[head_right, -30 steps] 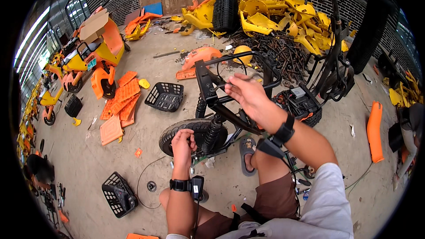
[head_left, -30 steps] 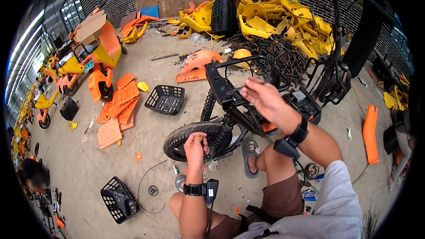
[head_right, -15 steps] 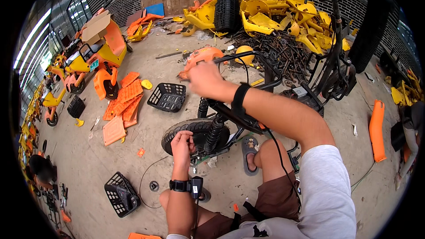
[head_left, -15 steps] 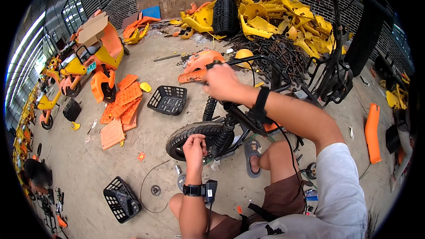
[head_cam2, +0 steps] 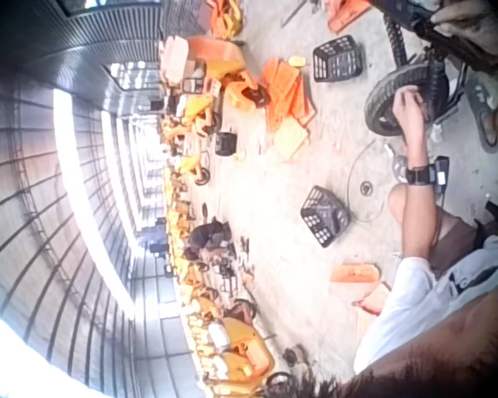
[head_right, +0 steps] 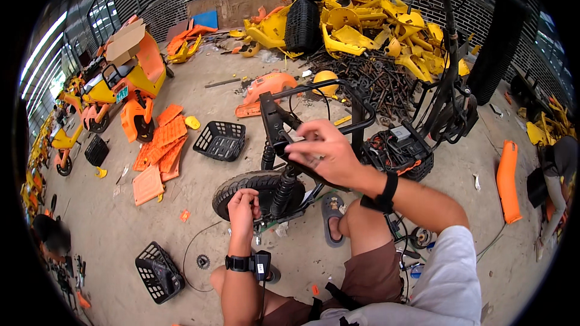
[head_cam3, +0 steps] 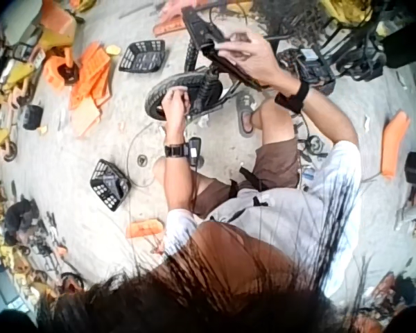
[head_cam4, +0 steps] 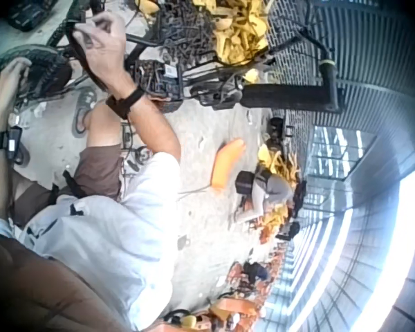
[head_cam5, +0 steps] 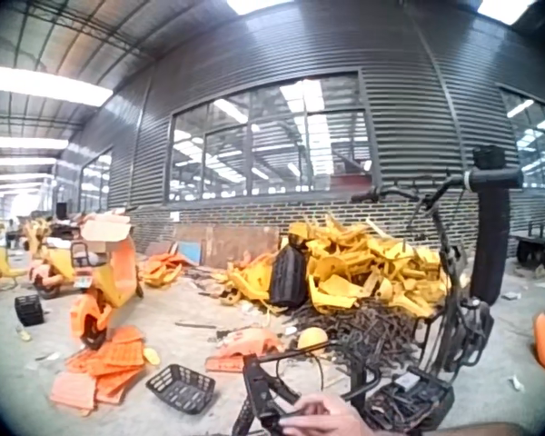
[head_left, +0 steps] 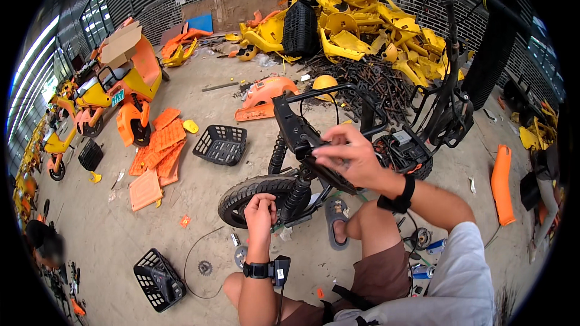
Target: The person works on the frame of an electric scooter by hand, connecting small cables and wires to various points on the chassis while sitting near other scooter parts on the floor.
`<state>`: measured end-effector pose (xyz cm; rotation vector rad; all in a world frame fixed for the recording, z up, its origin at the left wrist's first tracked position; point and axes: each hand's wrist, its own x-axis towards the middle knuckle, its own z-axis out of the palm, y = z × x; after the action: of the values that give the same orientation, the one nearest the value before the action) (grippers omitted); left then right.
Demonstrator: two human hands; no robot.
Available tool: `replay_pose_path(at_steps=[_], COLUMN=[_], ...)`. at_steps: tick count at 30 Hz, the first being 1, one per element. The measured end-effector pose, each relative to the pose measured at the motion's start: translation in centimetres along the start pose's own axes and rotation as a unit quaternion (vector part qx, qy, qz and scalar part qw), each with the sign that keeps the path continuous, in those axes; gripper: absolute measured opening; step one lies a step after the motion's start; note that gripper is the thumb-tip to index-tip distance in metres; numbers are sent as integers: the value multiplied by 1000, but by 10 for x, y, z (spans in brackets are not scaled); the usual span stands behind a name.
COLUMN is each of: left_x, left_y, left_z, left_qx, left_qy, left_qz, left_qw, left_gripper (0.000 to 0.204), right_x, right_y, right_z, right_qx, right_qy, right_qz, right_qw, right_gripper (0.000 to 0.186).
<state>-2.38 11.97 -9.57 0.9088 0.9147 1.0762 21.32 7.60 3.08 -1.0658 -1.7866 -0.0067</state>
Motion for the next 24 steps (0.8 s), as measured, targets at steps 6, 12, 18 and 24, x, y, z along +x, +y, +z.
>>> replay_pose_path(at_steps=[6, 12, 18, 24], left_x=[3, 7, 8, 6], left_y=[-6, -8, -11, -9], left_z=[9, 16, 14, 9], left_qx=[-18, 18, 24, 34], left_qy=[-14, -23, -28, -16], left_qz=[-3, -10, -9, -12], left_qw=[1000, 1000, 999, 999], left_gripper=[15, 13, 14, 14], right_x=[8, 55, 105, 125], right_y=[21, 41, 51, 32], right_z=[-1, 15, 49, 77], right_qx=[533, 462, 246, 252], right_qy=[100, 105, -19, -101], right_qz=[465, 523, 469, 324], right_qw=[699, 709, 848, 906], right_gripper=[30, 31, 28, 36])
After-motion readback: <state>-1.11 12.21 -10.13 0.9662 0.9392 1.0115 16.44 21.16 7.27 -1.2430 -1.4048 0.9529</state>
